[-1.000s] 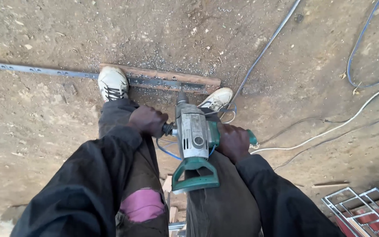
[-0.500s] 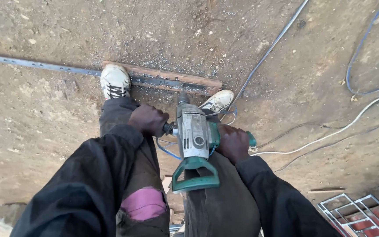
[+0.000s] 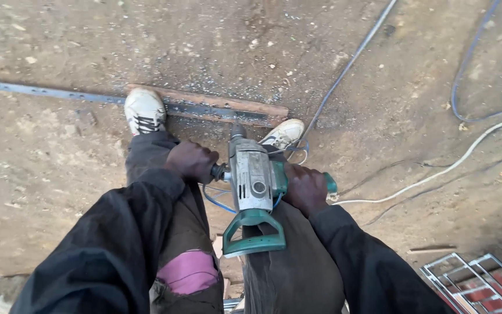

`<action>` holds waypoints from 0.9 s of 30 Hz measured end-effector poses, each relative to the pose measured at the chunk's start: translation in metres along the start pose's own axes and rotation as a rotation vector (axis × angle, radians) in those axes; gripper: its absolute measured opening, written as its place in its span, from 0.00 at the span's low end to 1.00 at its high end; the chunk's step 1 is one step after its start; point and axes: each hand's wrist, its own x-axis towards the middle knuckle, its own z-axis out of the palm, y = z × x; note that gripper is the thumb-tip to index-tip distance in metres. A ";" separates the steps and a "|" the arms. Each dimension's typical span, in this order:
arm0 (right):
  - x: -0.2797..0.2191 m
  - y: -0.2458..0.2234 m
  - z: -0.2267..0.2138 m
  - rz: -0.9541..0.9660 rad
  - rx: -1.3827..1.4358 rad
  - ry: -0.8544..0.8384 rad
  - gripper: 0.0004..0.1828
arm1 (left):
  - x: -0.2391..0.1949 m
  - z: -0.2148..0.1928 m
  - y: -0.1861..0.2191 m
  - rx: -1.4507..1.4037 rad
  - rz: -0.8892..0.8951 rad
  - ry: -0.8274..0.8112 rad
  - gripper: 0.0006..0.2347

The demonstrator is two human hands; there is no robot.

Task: Drilling holes into a metal bar using a handheld power drill.

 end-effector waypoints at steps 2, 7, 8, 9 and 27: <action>0.003 -0.003 -0.008 0.014 -0.067 0.022 0.10 | 0.002 0.012 -0.001 -0.024 0.029 0.040 0.12; 0.002 -0.003 0.005 0.016 -0.044 0.017 0.10 | -0.006 0.012 -0.008 -0.008 0.029 0.014 0.13; 0.000 -0.003 0.001 0.012 -0.066 0.003 0.09 | -0.007 0.019 -0.004 -0.019 0.035 0.005 0.14; 0.005 0.004 0.004 0.008 -0.068 0.000 0.09 | 0.003 0.010 -0.006 -0.022 0.032 0.007 0.14; -0.001 0.005 0.009 0.044 -0.068 -0.044 0.11 | 0.012 -0.017 0.000 -0.012 -0.019 -0.132 0.13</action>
